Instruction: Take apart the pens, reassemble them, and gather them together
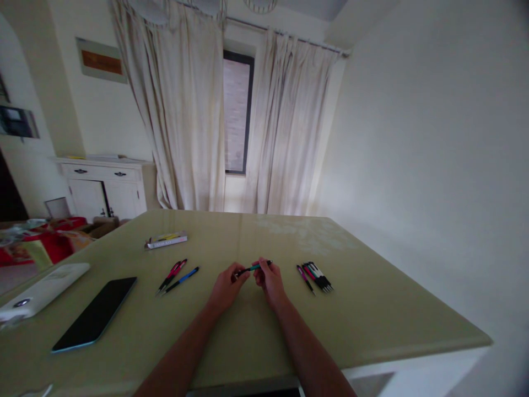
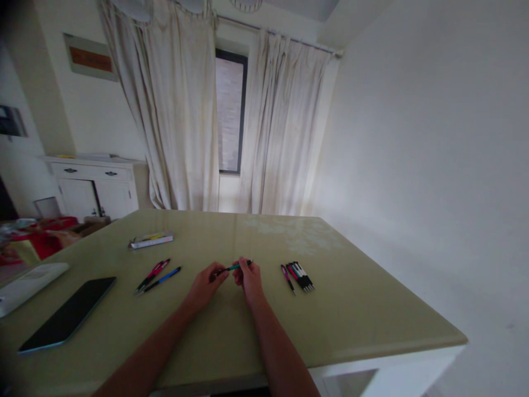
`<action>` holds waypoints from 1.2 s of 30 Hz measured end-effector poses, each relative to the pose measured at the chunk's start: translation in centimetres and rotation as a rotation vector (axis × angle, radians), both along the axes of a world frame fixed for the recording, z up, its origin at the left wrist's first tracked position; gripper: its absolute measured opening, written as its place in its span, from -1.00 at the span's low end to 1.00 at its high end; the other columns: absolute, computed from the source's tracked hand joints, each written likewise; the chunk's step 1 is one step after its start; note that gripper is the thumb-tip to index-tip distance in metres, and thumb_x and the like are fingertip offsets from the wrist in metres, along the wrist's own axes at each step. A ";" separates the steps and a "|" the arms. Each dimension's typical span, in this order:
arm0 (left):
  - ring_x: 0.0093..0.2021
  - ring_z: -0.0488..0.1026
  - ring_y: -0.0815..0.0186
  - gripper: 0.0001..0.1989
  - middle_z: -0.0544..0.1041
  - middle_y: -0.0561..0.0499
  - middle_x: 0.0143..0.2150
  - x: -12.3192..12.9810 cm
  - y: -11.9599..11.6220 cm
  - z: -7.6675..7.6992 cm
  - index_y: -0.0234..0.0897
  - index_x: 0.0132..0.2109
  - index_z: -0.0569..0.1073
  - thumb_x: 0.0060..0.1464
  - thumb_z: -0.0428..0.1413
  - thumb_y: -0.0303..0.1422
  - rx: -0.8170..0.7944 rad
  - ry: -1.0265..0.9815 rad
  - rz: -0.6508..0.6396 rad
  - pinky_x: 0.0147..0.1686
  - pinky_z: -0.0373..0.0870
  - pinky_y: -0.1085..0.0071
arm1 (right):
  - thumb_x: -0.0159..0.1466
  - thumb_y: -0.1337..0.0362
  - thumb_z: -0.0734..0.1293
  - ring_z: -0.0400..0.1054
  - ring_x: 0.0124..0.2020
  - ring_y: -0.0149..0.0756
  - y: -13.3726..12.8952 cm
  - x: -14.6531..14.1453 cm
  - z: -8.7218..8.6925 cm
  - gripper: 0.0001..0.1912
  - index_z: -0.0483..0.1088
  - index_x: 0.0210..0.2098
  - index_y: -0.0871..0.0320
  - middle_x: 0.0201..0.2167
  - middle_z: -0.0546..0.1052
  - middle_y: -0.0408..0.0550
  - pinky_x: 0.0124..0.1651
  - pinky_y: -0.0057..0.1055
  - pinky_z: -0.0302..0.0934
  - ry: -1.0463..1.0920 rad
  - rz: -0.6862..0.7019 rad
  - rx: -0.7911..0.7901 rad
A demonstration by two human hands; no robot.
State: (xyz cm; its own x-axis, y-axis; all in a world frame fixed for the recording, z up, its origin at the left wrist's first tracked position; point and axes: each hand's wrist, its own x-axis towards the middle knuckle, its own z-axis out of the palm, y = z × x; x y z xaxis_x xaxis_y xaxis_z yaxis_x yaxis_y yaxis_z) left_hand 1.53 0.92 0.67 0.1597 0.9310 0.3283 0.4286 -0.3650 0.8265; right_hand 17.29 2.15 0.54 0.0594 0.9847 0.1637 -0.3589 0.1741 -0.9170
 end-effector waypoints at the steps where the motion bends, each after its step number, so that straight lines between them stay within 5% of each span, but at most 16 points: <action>1: -0.50 0.31 0.33 -0.55 0.43 0.06 -0.51 0.0 0.0 0.0 -0.27 -0.35 0.47 0.20 -0.06 0.01 0.003 0.002 -0.001 -0.44 0.18 0.43 | 0.13 -0.15 0.42 0.16 -0.71 -0.48 0.0 0.0 0.0 -0.54 0.53 -0.42 0.18 -0.65 0.42 -0.15 -0.66 -0.50 -0.06 -0.008 0.001 0.003; 23: -0.44 0.39 0.31 -0.56 0.47 0.04 -0.49 0.2 -0.4 0.4 -0.23 -0.35 0.44 0.29 -0.17 -0.09 0.002 0.076 -0.035 -0.36 0.22 0.40 | 0.12 -0.17 0.41 0.16 -0.74 -0.49 0.1 0.1 -0.2 -0.50 0.52 -0.42 0.20 -0.67 0.41 -0.17 -0.68 -0.51 -0.07 -0.065 -0.005 0.006; 27: -0.38 0.42 0.30 -0.72 0.50 0.06 -0.43 0.2 -0.4 0.5 -0.23 -0.17 0.45 0.24 -0.04 -0.15 0.027 0.078 -0.072 -0.32 0.26 0.41 | 0.11 -0.17 0.41 0.15 -0.74 -0.50 0.1 0.1 -0.1 -0.51 0.52 -0.42 0.20 -0.66 0.40 -0.17 -0.68 -0.51 -0.06 -0.057 -0.005 -0.003; 31: -0.27 0.45 0.26 -0.68 0.53 -0.02 -0.32 0.3 -0.4 0.2 -0.24 -0.22 0.45 0.30 -0.14 -0.22 0.076 0.142 -0.059 -0.22 0.29 0.36 | 0.12 -0.17 0.40 0.15 -0.73 -0.48 0.2 0.2 -0.1 -0.51 0.52 -0.42 0.19 -0.67 0.40 -0.16 -0.68 -0.51 -0.06 -0.064 -0.039 -0.017; 36: -0.19 0.47 0.26 -0.69 0.53 -0.04 -0.24 0.2 -0.1 -0.6 -0.25 -0.02 0.42 0.27 -0.17 -0.37 0.109 0.111 -0.077 -0.11 0.34 0.32 | 0.11 -0.15 0.41 0.15 -0.73 -0.48 0.4 0.4 -0.2 -0.53 0.51 -0.43 0.19 -0.66 0.40 -0.16 -0.68 -0.51 -0.07 -0.051 -0.083 -0.032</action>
